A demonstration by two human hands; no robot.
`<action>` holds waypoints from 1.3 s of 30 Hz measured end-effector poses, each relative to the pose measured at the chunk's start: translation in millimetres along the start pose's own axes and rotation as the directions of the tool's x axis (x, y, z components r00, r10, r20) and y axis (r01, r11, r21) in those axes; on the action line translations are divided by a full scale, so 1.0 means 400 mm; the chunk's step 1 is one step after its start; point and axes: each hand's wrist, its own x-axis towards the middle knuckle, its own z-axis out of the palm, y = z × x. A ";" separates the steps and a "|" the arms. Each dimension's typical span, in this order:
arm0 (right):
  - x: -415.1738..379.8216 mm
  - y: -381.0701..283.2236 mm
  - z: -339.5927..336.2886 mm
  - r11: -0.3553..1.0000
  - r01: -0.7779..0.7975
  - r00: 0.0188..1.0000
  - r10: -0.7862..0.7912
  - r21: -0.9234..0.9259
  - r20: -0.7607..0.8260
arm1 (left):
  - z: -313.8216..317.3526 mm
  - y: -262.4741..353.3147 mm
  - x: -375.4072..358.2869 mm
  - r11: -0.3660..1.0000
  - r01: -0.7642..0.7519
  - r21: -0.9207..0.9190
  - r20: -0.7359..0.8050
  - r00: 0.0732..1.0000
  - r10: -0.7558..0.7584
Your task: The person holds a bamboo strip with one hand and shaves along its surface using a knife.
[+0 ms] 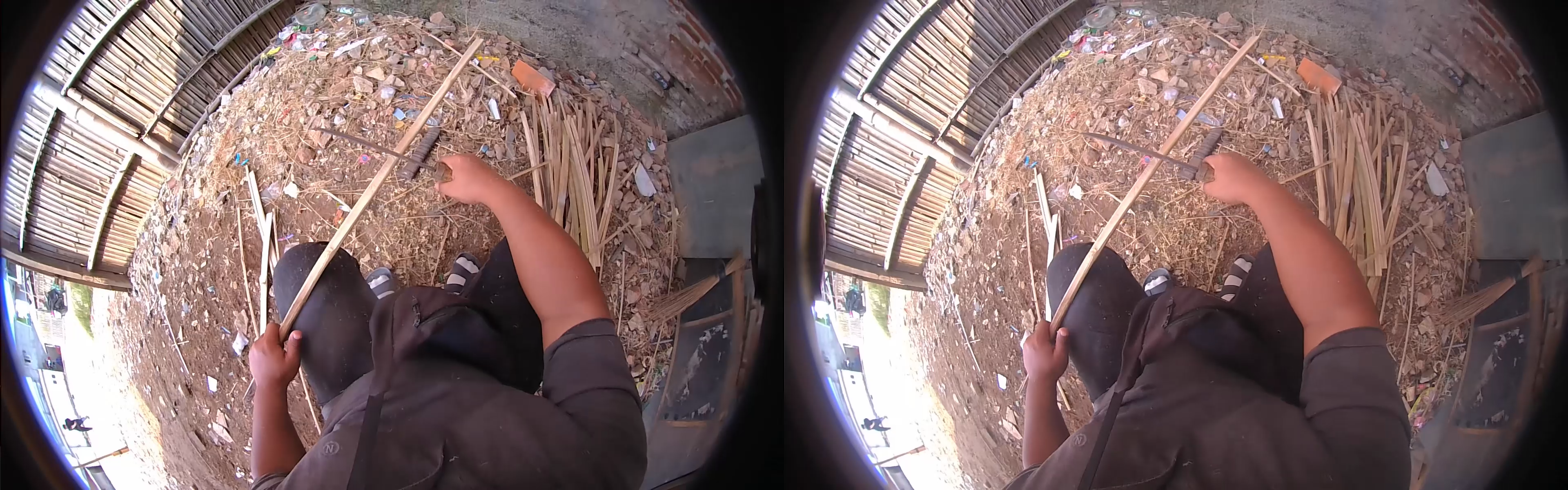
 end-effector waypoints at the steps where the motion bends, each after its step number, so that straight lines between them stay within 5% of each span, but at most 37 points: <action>1: -0.007 -0.017 -0.020 0.998 -0.067 0.993 0.066 0.002 0.101 | -0.002 -0.006 0.000 0.999 0.017 0.034 0.012 1.000 -0.017; 4: -0.031 -0.056 0.013 0.989 0.109 0.993 -0.105 -0.097 0.048 | -0.009 0.002 -0.004 0.999 0.038 0.023 0.034 0.999 -0.039; 8: -0.071 -0.110 0.008 0.926 0.303 0.943 -0.257 -0.226 0.210 | 0.012 -0.008 0.002 0.999 0.005 -0.033 0.015 1.000 -0.005; 12: 0.006 0.029 -0.013 0.998 -0.063 0.997 0.062 0.029 0.039 | 0.015 -0.011 0.006 0.998 0.015 -0.060 0.010 1.000 -0.014; 15: 0.016 0.066 0.023 0.998 -0.061 0.982 0.060 -0.005 -0.180 | 0.003 -0.010 0.003 1.000 0.022 -0.005 0.019 1.000 -0.021; 18: -0.040 -0.053 -0.006 0.999 0.039 0.997 -0.038 -0.009 0.068 | 0.007 -0.002 0.001 1.000 0.008 -0.015 0.007 1.000 -0.008; 21: -0.090 -0.126 -0.014 0.929 0.272 0.942 -0.203 -0.252 0.268 | 0.010 -0.003 0.004 0.999 -0.013 -0.038 0.001 1.000 0.013; 28: -0.002 0.049 -0.011 0.997 -0.060 0.997 0.062 0.042 -0.044 | -0.011 -0.004 0.004 1.000 -0.002 -0.003 -0.001 1.000 0.002; 35: -0.076 -0.120 0.012 0.921 0.274 0.948 -0.210 -0.278 0.237 | -0.021 -0.001 0.008 1.000 -0.007 0.011 0.038 0.999 0.007; 39: -0.001 0.009 0.019 0.999 0.012 0.996 -0.017 0.052 0.090 | -0.010 0.006 0.003 0.999 0.034 -0.023 0.006 0.999 -0.034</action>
